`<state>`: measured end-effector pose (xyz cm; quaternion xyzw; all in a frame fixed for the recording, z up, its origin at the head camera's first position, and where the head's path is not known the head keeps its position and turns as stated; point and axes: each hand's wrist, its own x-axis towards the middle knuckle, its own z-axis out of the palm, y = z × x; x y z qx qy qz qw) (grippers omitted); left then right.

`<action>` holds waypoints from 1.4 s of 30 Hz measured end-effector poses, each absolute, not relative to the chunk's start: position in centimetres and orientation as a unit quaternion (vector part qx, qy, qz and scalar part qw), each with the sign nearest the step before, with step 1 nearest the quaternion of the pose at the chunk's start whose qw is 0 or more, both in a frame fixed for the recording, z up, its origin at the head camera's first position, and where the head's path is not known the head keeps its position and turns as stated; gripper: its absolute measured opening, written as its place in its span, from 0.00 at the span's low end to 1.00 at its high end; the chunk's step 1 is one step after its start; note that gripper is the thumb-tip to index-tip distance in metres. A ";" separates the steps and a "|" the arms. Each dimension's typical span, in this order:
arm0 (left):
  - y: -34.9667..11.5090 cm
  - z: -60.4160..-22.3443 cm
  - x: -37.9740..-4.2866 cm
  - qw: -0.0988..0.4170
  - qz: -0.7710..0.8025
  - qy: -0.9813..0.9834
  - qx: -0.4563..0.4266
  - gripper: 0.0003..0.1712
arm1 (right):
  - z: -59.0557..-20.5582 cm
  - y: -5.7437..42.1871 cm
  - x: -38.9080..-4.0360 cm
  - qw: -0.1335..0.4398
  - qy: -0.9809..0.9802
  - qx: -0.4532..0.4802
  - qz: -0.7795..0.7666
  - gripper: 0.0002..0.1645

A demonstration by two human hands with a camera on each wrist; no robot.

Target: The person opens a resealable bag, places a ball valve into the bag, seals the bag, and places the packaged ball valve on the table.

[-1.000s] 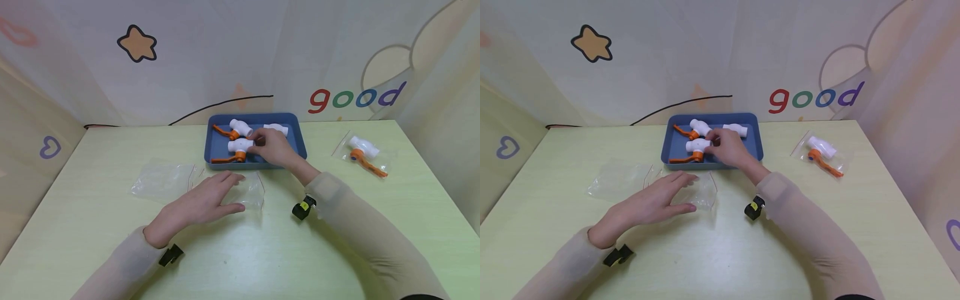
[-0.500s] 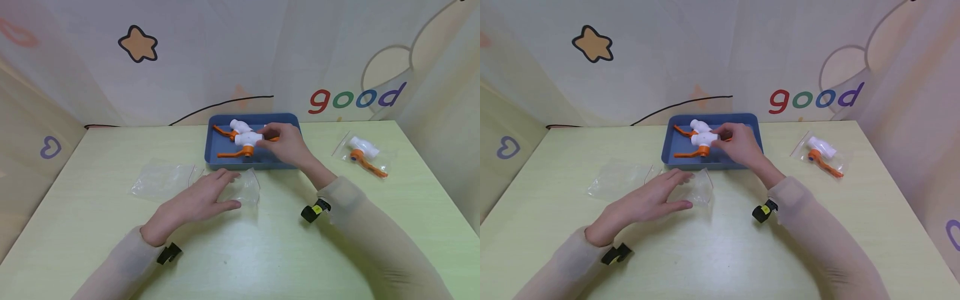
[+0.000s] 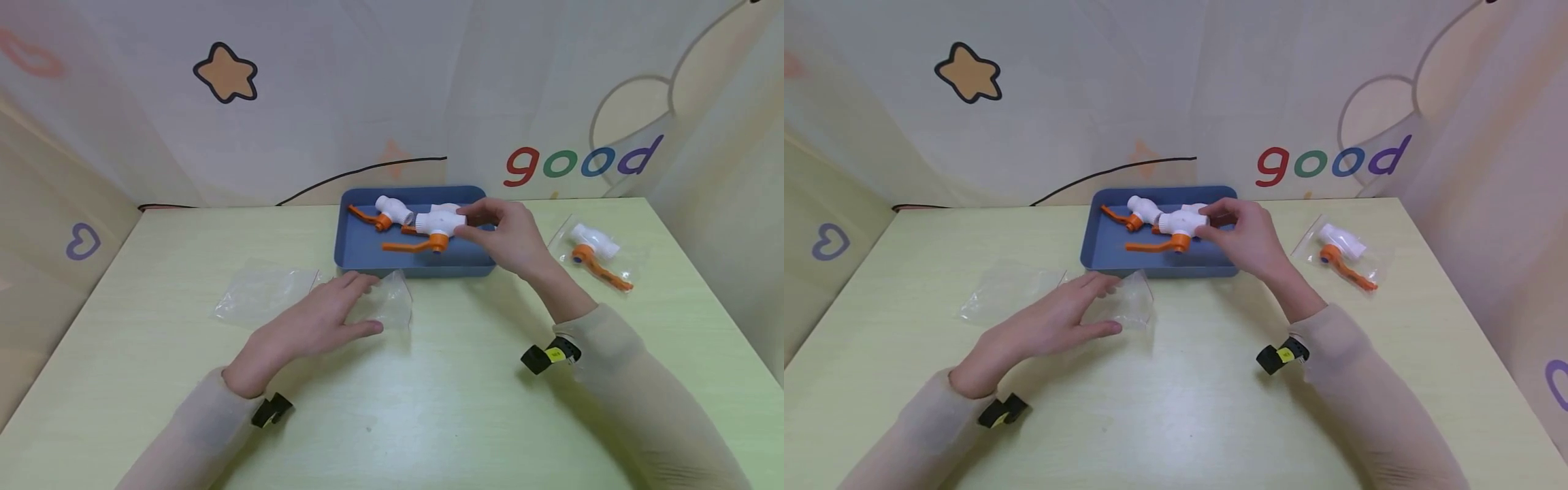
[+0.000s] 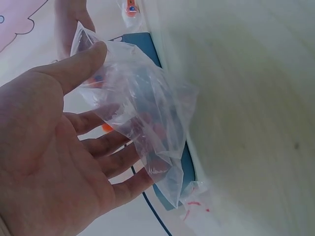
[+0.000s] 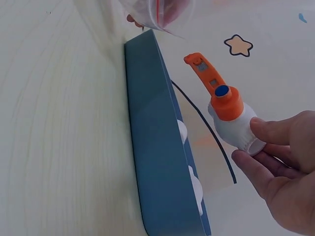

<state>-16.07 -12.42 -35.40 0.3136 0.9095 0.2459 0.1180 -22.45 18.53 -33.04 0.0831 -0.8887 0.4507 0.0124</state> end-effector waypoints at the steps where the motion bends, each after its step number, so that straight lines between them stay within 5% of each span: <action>1: -12.5 -35.4 -16.1 0.120 0.243 0.911 0.311 0.40 | -33.0 18.8 -22.3 0.011 -0.889 0.080 0.450 0.19; 42: -12.5 -35.1 -16.7 0.106 0.232 0.929 0.270 0.42 | -32.8 19.7 -18.6 -0.029 -0.874 0.132 0.467 0.15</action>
